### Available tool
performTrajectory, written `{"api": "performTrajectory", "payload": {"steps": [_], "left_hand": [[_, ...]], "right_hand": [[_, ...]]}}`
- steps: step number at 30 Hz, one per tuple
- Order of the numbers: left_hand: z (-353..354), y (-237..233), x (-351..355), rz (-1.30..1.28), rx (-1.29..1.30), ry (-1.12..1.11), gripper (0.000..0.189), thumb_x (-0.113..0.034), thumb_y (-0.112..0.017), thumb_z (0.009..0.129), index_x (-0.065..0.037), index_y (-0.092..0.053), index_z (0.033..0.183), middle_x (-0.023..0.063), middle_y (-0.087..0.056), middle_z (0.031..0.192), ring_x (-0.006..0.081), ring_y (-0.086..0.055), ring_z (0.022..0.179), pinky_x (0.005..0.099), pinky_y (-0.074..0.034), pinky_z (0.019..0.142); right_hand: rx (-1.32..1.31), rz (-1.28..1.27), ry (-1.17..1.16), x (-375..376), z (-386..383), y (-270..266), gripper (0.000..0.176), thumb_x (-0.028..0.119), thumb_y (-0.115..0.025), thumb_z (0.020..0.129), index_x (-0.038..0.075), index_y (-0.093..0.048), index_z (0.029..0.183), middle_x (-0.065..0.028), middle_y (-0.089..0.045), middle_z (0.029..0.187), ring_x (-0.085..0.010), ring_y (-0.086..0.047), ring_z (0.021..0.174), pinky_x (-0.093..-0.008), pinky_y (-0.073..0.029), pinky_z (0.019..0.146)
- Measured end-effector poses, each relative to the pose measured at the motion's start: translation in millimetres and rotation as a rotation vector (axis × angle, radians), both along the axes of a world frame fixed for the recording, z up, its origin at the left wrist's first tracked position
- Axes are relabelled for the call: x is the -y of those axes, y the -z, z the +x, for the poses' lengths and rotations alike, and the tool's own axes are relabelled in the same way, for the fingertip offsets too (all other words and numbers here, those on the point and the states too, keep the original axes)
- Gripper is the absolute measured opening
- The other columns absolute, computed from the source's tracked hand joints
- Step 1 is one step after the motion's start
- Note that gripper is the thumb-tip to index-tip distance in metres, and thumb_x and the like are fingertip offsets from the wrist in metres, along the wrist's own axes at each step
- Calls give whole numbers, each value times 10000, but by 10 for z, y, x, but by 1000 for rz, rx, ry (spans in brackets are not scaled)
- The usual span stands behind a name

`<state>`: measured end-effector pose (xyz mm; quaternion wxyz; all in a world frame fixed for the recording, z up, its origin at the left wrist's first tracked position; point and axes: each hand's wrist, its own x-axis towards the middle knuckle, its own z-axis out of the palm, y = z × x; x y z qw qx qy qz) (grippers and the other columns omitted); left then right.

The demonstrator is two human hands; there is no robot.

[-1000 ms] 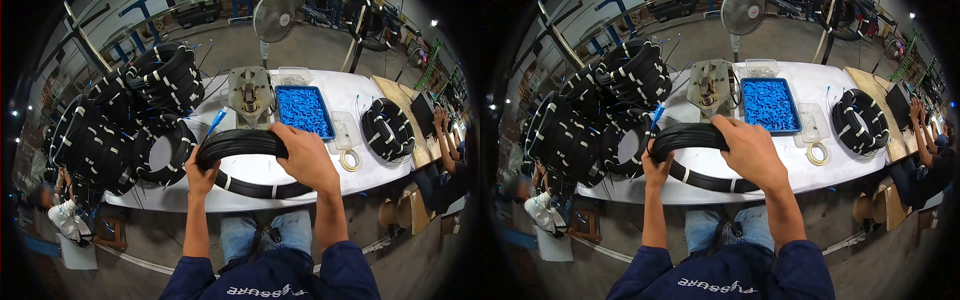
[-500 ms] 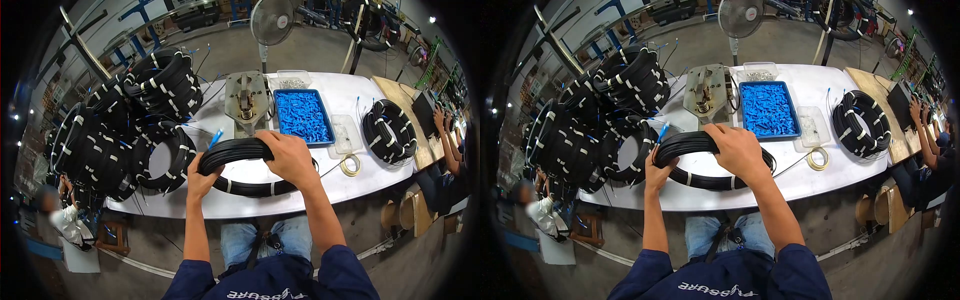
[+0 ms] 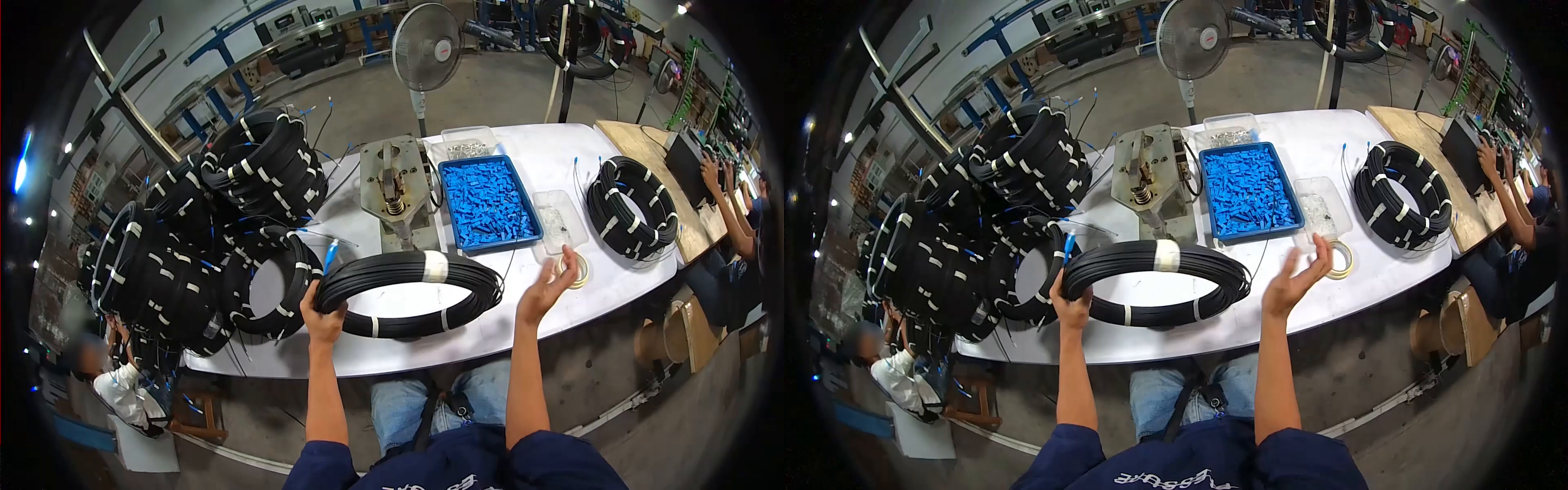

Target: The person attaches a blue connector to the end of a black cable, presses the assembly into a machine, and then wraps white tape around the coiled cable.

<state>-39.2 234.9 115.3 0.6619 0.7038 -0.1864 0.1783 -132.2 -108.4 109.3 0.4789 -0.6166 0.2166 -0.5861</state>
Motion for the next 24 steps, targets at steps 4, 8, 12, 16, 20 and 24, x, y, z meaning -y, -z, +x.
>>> {"api": "performTrajectory", "payload": {"steps": [4, 8, 12, 16, 20, 24], "left_hand": [[-69, 63, 7, -125, 8, -74, 262, 63, -685, 707, 42, -619, 959, 41, -678, 886, 105, -635, 812, 246, -494, 771], [-48, 55, -47, -27, -17, -14, 301, 42, -702, 736, 50, -637, 1030, 59, -699, 934, 121, -652, 838, 255, -500, 796], [-4, 109, -10, 5, -83, -148, 316, 15, -703, 752, 56, -635, 1058, 56, -697, 938, 125, -653, 850, 247, -490, 817], [131, 213, -112, 13, -153, -139, 294, -1, -717, 764, 43, -650, 1047, 37, -693, 916, 111, -633, 779, 252, -494, 750], [70, 251, -45, -151, -157, -150, 170, -20, -720, 790, -16, -659, 949, 17, -651, 812, 117, -590, 664, 253, -473, 626], [-25, 180, -80, -174, -292, -10, 262, -57, -779, 780, -13, -648, 1003, 24, -646, 906, 135, -614, 785, 276, -509, 767]], "right_hand": [[-152, 711, -691, -53, 164, 330, 725, 615, -330, 1016, 71, -344, 1495, -112, -584, 1243, -217, -518, 1174, -348, -356, 1036], [106, 713, -720, -103, 351, 206, 596, 557, -365, 1038, 51, -479, 1334, -8, -566, 856, -146, -545, 852, -299, -426, 891], [120, 213, -749, -230, 360, 208, 574, 592, -406, 1014, 23, -461, 1069, -24, -502, 951, -147, -489, 919, -296, -402, 908], [-120, -51, -857, -251, 331, 23, 778, 544, -766, 794, -8, -387, 1189, -127, -577, 1170, -199, -518, 1063, -347, -399, 983], [-360, -227, -787, -304, 268, -346, 730, 150, -833, 713, 16, -372, 1263, -180, -645, 1090, -316, -636, 1008, -389, -490, 867], [-395, -448, -818, -241, 362, -403, 592, 42, -722, 703, 37, -511, 1255, -197, -653, 1008, -389, -634, 957, -407, -504, 829]]}}
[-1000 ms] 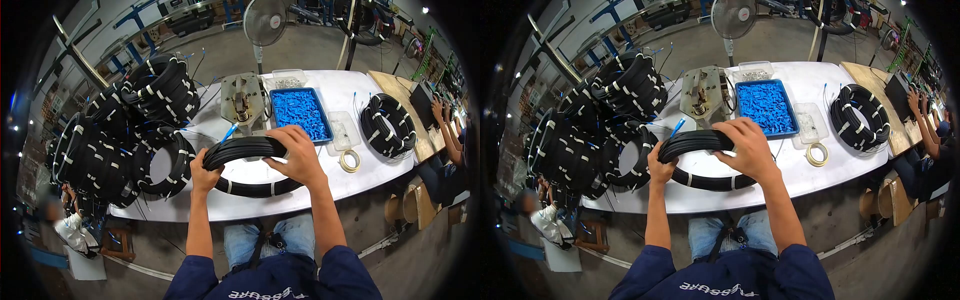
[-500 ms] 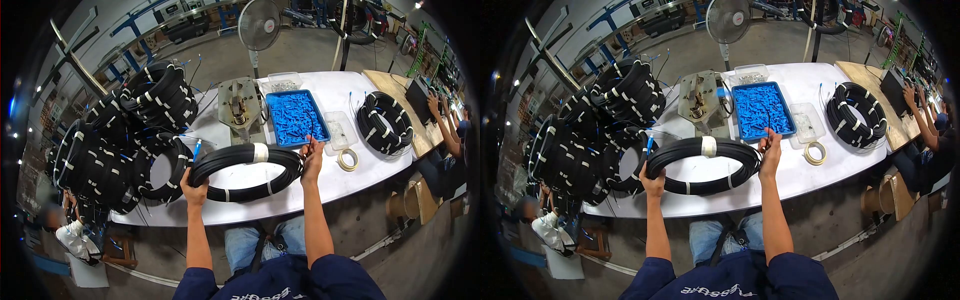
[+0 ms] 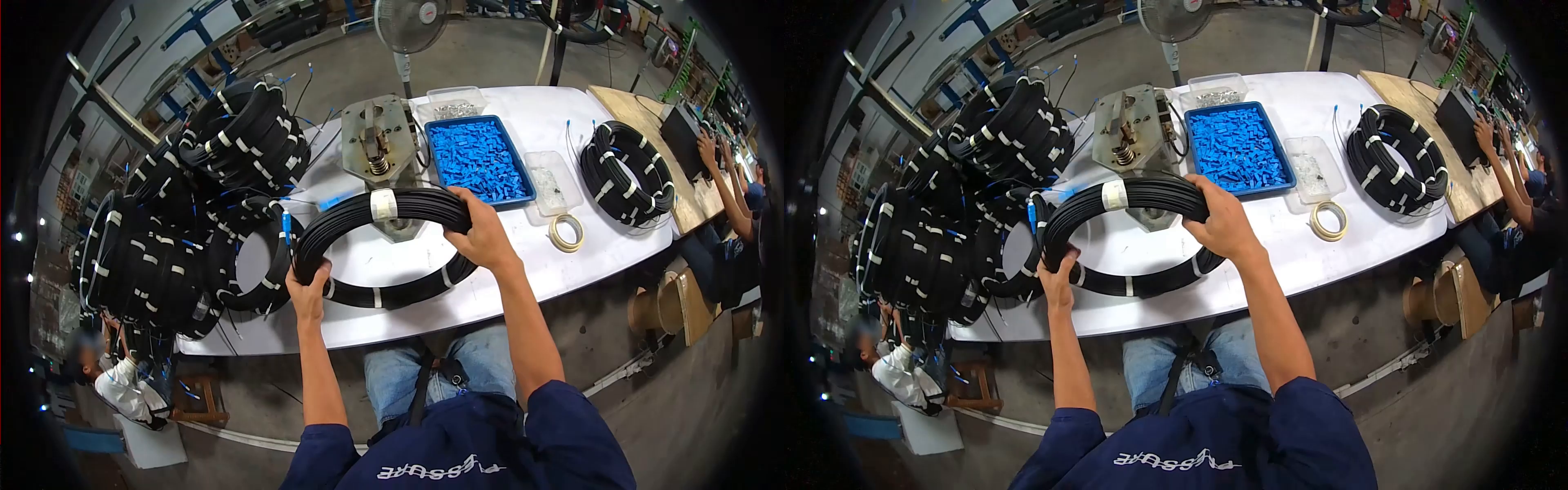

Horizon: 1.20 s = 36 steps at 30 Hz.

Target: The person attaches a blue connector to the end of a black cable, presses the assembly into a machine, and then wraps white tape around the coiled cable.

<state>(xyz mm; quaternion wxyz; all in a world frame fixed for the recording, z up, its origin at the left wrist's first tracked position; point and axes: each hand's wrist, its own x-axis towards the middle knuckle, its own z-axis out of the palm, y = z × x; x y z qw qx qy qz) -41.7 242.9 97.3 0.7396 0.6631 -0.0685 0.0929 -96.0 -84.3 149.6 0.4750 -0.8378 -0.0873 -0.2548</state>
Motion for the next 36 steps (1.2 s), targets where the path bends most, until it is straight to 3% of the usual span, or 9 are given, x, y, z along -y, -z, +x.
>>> {"api": "performTrajectory", "payload": {"steps": [11, 13, 15, 16, 21, 27, 29, 32, 36], "left_hand": [[197, 404, 29, -128, 131, -74, 606, -450, -899, 695, -21, -614, 1015, 15, -597, 814, 115, -562, 683, 243, -447, 606], [190, 451, 49, -129, 199, -15, 616, -569, -769, 796, -14, -616, 1016, 37, -605, 804, 137, -568, 658, 276, -455, 589], [154, 409, 65, -437, -16, -2, 636, -635, -521, 940, -13, -621, 1025, 58, -616, 804, 160, -581, 639, 313, -492, 618], [167, 474, 31, -271, 32, -28, 695, -590, -289, 1034, 15, -627, 1095, 105, -671, 877, 202, -649, 711, 345, -545, 712], [229, 424, -16, -89, 70, -150, 671, -506, -284, 1065, 67, -601, 1210, 182, -706, 1036, 246, -700, 925, 348, -557, 856], [191, 144, 8, 84, 99, 77, 615, -439, -230, 1091, 50, -567, 1252, 104, -675, 1073, 165, -642, 917, 300, -489, 884], [214, 54, 23, 17, 193, 141, 539, -435, -456, 1047, 36, -535, 1297, 87, -656, 1081, 153, -640, 906, 289, -504, 845], [146, -73, 86, 42, 130, 123, 619, -208, -877, 752, 4, -575, 1248, 47, -652, 1007, 128, -634, 855, 253, -510, 748], [151, 173, 231, 126, -44, -17, 280, -58, -797, 771, -15, -649, 1005, 9, -655, 887, 99, -608, 817, 248, -486, 729]], "right_hand": [[-64, -33, 10, -37, -16, -166, 478, 36, -683, 702, 20, -563, 1164, -196, -660, 903, -375, -649, 842, -390, -510, 765], [-88, -16, -16, -51, -27, -268, 499, 53, -688, 693, 40, -555, 1174, -198, -666, 884, -392, -645, 845, -419, -507, 759], [-58, -122, -34, -67, -17, -331, 511, 31, -677, 689, 7, -547, 1183, -199, -672, 926, -375, -643, 826, -377, -499, 769], [-118, -123, -43, -53, -26, -386, 530, 38, -673, 695, 20, -549, 1211, -197, -674, 928, -381, -639, 844, -391, -498, 776], [-102, -174, -94, 84, -69, -466, 620, 35, -676, 707, 77, -526, 1307, -188, -675, 984, -379, -635, 889, -418, -499, 796], [-100, -144, -103, 32, -60, -434, 648, -5, -670, 703, 90, -521, 1326, -187, -658, 1111, -379, -630, 994, -416, -503, 859], [-60, -141, -76, 27, -35, -406, 642, -13, -669, 698, 87, -526, 1317, -179, -660, 1087, -376, -632, 983, -414, -507, 855], [-115, -137, -82, 56, -31, -414, 588, 17, -686, 729, 109, -541, 1291, -166, -671, 1094, -383, -645, 953, -422, -527, 817], [-164, -214, -62, 35, -31, -604, 551, 43, -689, 756, 133, -548, 1282, -150, -675, 1102, -377, -651, 947, -427, -529, 797]]}}
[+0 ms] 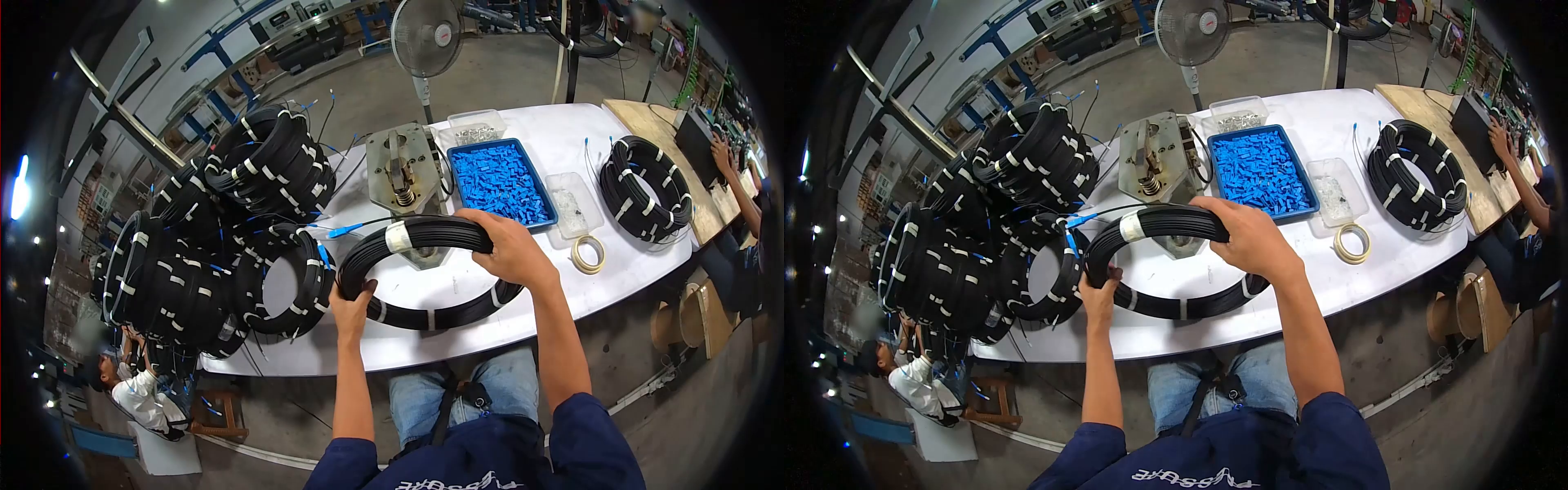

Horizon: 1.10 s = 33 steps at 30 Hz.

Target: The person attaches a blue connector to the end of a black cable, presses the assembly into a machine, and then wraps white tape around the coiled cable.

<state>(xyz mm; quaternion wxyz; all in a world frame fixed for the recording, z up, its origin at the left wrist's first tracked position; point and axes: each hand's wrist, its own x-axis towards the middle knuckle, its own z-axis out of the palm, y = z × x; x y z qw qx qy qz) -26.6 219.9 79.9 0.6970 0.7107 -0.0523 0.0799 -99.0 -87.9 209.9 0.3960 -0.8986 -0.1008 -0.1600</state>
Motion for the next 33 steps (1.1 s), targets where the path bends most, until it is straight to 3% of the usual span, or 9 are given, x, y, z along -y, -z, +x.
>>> {"api": "performTrajectory", "payload": {"steps": [7, 11, 14, 16, 21, 23, 24, 27, 33], "left_hand": [[-85, 181, 26, -205, 12, 109, 385, -69, -774, 800, -18, -616, 1147, 52, -668, 983, 157, -637, 922, 288, -494, 852], [47, -399, -1, 170, 232, 87, 725, -77, -834, 732, 3, -472, 1355, 126, -601, 1214, 188, -602, 1084, 322, -487, 957], [30, -954, 169, -18, 266, 131, 898, -122, -869, 702, -16, -366, 1438, 162, -526, 1334, 244, -546, 1193, 381, -430, 1039], [82, -1223, 194, 378, 494, 62, 1065, -208, -912, 645, -47, -284, 1490, 144, -461, 1416, 275, -510, 1259, 427, -373, 1085], [29, -1618, 541, 908, 883, 2, 919, -211, -901, 620, -63, -445, 1405, 136, -543, 1339, 332, -521, 1246, 444, -354, 1089], [92, -1537, 642, 983, 725, 289, 664, -149, -866, 629, -64, -588, 1227, 134, -654, 1150, 340, -615, 1079, 417, -451, 976], [114, -1495, 730, 864, 580, 247, 452, -102, -831, 650, -64, -642, 1060, 128, -697, 943, 341, -665, 880, 394, -520, 797], [222, -1379, 720, 936, 629, 188, 422, -118, -812, 662, -69, -636, 1042, 126, -705, 920, 344, -676, 832, 402, -534, 691], [156, -1257, 569, 800, 630, 13, 367, -59, -800, 664, -68, -655, 1001, 125, -706, 901, 357, -671, 824, 411, -527, 697]], "right_hand": [[17, -239, 9, -167, 20, -256, 553, 56, -671, 732, 164, -570, 1265, -122, -680, 1085, -354, -665, 885, -429, -533, 766], [-41, -262, 5, -224, 96, -276, 531, 58, -660, 742, 180, -581, 1252, -109, -681, 1058, -350, -661, 886, -446, -522, 756], [30, -315, 11, -229, 171, -262, 523, 98, -685, 767, 176, -556, 1267, -100, -676, 992, -332, -673, 866, -435, -533, 730], [22, -313, 18, -260, 189, -253, 513, 106, -691, 771, 175, -556, 1262, -100, -674, 979, -333, -672, 868, -439, -534, 728], [68, -339, 40, -368, 195, -253, 499, 124, -705, 773, 172, -560, 1248, -103, -672, 966, -338, -677, 850, -442, -535, 707], [88, -344, 29, -408, 185, -264, 495, 129, -711, 772, 169, -562, 1242, -105, -671, 961, -340, -678, 837, -442, -535, 698], [79, -357, 34, -422, 187, -273, 505, 128, -718, 767, 162, -557, 1244, -108, -670, 957, -342, -679, 826, -443, -536, 693], [120, -332, 72, -415, 191, -209, 529, 134, -740, 752, 151, -546, 1244, -114, -674, 952, -346, -681, 819, -443, -539, 693], [83, -47, 216, -182, 95, 211, 600, 79, -757, 664, 112, -539, 1222, -155, -691, 922, -352, -679, 837, -410, -535, 729]]}}
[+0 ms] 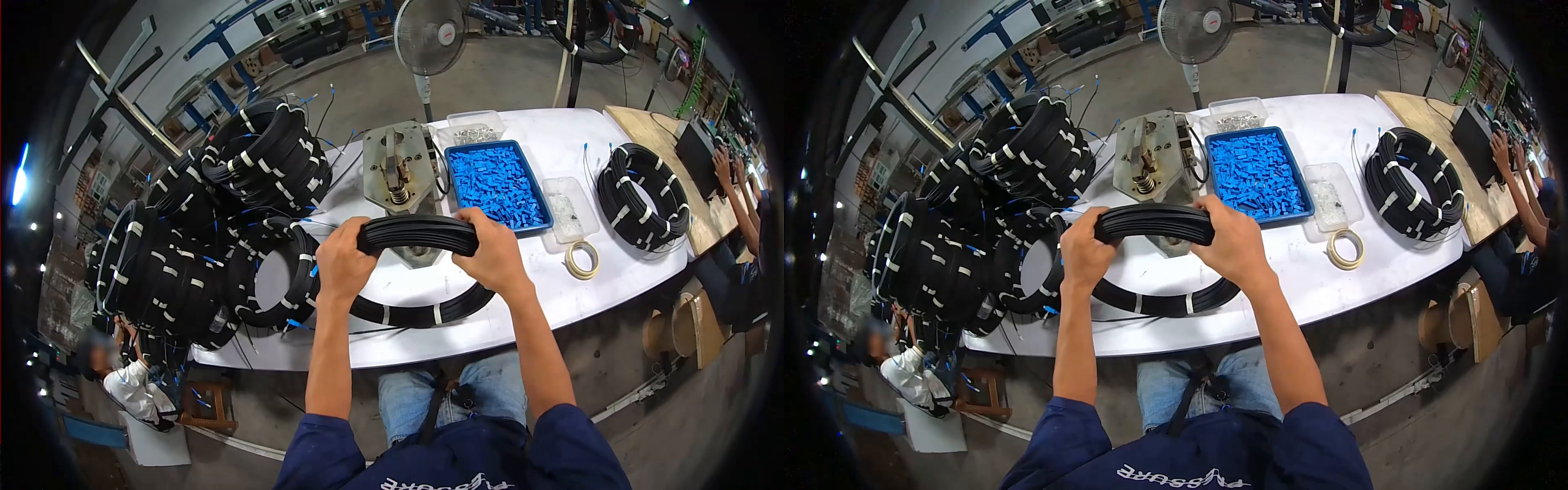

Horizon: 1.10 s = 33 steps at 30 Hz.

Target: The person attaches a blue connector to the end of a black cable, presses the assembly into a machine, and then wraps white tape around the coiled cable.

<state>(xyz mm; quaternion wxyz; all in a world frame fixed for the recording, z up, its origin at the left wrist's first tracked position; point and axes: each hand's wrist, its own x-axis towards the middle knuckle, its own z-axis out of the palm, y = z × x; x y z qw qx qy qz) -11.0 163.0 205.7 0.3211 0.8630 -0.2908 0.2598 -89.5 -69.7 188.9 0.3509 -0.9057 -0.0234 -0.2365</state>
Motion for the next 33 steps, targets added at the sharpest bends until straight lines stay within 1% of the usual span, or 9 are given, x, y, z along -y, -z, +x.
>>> {"api": "performTrajectory", "payload": {"steps": [10, 12, 16, 19, 22, 24, 26, 29, 33], "left_hand": [[-342, 21, -476, -132, -39, -173, 381, -4, -811, 657, 9, -645, 999, 151, -721, 865, 266, -703, 743, 326, -543, 716], [-440, -174, -572, -169, -337, -71, 443, -64, -863, 630, 12, -628, 998, 128, -714, 882, 240, -692, 768, 320, -539, 739], [-497, -518, -649, 127, -86, -131, 998, -317, -945, 543, -50, -447, 1366, 210, -445, 1442, 365, -405, 1352, 505, -277, 1135], [-583, -608, -480, 169, 181, -243, 1127, -427, -927, 538, -83, -384, 1463, 179, -296, 1548, 409, -229, 1449, 567, -123, 1184], [-585, -776, -298, 492, 156, -44, 1119, -517, -880, 585, -63, -389, 1482, 127, -384, 1521, 379, -253, 1455, 620, -97, 1160], [-447, -763, -119, 511, 182, 57, 979, -423, -863, 646, -78, -436, 1457, 128, -534, 1386, 364, -424, 1349, 547, -264, 1129], [-318, -666, 55, 409, -147, 197, 707, -300, -830, 682, -90, -566, 1303, 124, -675, 1100, 337, -631, 1057, 446, -479, 925], [-247, -433, 224, 411, -55, 62, 481, -201, -798, 678, -89, -612, 1107, 90, -692, 893, 308, -671, 780, 401, -525, 683], [-245, -384, 353, 399, -6, 36, 375, -169, -785, 677, -83, -596, 989, 89, -690, 856, 309, -677, 754, 402, -523, 637]], "right_hand": [[17, 252, -211, -100, -102, 252, 592, 15, -728, 668, 92, -534, 1223, -181, -679, 985, -375, -655, 913, -409, -520, 759], [-1, 209, -243, -121, -95, 206, 557, -1, -721, 695, 89, -536, 1213, -173, -660, 1041, -378, -638, 957, -418, -518, 780], [107, 61, -279, -145, -63, -47, 504, -8, -706, 750, 92, -541, 1216, -149, -647, 1103, -376, -639, 958, -428, -518, 808], [66, -64, -234, -101, -29, -141, 513, -24, -664, 765, 92, -538, 1249, -142, -641, 1118, -365, -632, 998, -426, -518, 833], [63, -123, -211, -114, -49, -234, 530, -28, -662, 756, 98, -541, 1256, -140, -633, 1108, -371, -629, 984, -433, -513, 828], [105, -141, -219, -154, -47, -220, 552, -32, -661, 749, 104, -538, 1270, -140, -624, 1085, -369, -631, 962, -439, -509, 816], [83, -176, -243, -189, -55, -289, 567, -39, -662, 746, 106, -534, 1279, -146, -618, 1073, -360, -635, 957, -441, -510, 814], [97, -149, -189, -157, -37, -294, 594, -11, -707, 719, 120, -540, 1273, -131, -638, 1008, -354, -647, 914, -437, -515, 783], [103, -69, -116, -152, -17, -354, 602, 16, -757, 663, 107, -548, 1220, -126, -662, 952, -363, -653, 862, -451, -515, 724]]}}
